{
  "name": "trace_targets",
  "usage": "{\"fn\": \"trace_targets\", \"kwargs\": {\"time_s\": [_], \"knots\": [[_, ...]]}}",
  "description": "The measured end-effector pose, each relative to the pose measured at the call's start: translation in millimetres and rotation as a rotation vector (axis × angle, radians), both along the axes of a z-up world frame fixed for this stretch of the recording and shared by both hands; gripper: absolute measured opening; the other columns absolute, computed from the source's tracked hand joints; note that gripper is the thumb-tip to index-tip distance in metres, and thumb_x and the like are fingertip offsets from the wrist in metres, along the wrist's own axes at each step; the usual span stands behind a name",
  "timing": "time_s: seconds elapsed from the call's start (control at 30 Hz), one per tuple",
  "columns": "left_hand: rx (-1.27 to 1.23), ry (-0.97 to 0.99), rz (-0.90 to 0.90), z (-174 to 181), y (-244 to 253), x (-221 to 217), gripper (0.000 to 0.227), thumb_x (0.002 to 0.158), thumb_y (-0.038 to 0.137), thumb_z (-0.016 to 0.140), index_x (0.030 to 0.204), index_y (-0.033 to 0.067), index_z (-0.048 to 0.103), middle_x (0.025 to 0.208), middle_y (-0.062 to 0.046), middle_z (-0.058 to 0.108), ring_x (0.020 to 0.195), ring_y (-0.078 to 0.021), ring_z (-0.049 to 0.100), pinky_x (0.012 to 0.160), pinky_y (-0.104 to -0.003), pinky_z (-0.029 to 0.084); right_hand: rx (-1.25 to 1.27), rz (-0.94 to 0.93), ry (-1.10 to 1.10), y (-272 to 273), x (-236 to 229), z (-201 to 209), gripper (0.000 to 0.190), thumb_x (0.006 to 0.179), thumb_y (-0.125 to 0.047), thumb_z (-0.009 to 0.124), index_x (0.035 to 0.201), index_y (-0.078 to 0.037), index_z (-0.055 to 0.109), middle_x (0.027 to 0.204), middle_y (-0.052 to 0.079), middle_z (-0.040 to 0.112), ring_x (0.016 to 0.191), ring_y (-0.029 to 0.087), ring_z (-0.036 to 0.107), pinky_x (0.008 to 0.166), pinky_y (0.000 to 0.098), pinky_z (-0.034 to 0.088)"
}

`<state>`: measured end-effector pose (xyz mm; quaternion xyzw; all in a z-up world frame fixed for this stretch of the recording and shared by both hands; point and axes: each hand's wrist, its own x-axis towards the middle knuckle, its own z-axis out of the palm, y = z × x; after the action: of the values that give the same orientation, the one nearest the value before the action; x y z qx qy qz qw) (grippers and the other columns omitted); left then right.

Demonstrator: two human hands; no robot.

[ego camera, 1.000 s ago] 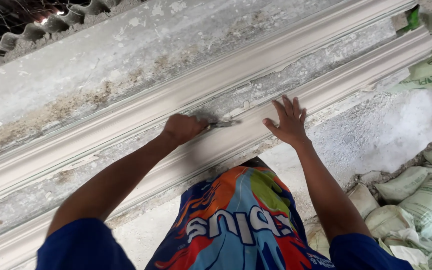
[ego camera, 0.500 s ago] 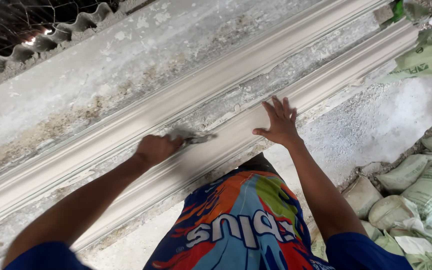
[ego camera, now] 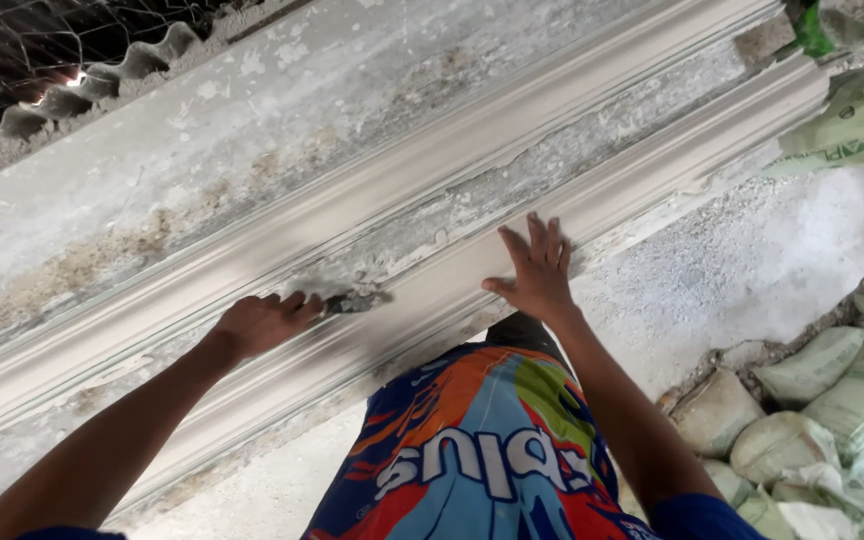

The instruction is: Smoothing and shaping plaster crown molding using a metal scraper tool.

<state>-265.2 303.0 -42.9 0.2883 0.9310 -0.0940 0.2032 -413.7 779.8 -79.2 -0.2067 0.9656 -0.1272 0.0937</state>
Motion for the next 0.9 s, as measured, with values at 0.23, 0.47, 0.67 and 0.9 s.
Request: {"fn": "trace_targets", "kwargs": {"time_s": [0.23,0.47,0.67,0.9], "knots": [[0.094,0.080,-0.023,-24.7,73.0,-94.1,0.035,0.104,0.030,0.042,0.139,0.0320,0.040,0.105,-0.009,0.063,0.074,-0.0346,0.074,0.059,-0.049,0.064,-0.071,0.023,-0.190,66.6,-63.7,8.0,0.099,0.082,-0.073,0.063,0.163,-0.032,0.024,0.169,0.020,0.008,0.153,0.054,-0.002,0.118,0.0762,0.011],[-0.177,0.028,0.194,-6.5,113.5,-74.0,0.030,0.107,0.040,0.036,0.137,0.0411,0.038,0.111,0.003,0.060,0.089,-0.0234,0.074,0.070,-0.040,0.064,-0.083,0.084,-0.191,121.0,-124.5,-9.7,0.104,0.083,-0.077,0.062,0.166,-0.031,0.018,0.170,0.017,-0.002,0.152,0.051,-0.014,0.114,0.0750,-0.005],[-0.172,0.077,0.364,15.2,90.4,-6.0,0.036,0.105,0.044,0.043,0.141,0.0436,0.040,0.104,0.001,0.061,0.082,-0.0242,0.075,0.062,-0.042,0.065,-0.098,0.042,-0.314,117.2,-130.2,-1.7,0.107,0.083,-0.071,0.067,0.166,-0.031,0.012,0.171,0.015,-0.009,0.151,0.050,-0.020,0.111,0.0771,-0.010],[0.011,-0.090,0.276,-11.3,133.0,-102.5,0.038,0.108,0.049,0.027,0.145,0.0490,0.034,0.116,-0.004,0.062,0.088,-0.0336,0.075,0.075,-0.051,0.064,-0.170,0.017,-0.356,115.7,-133.5,-2.3,0.102,0.084,-0.071,0.068,0.163,-0.028,0.019,0.170,0.016,-0.005,0.149,0.050,-0.020,0.111,0.0763,-0.011]]}}
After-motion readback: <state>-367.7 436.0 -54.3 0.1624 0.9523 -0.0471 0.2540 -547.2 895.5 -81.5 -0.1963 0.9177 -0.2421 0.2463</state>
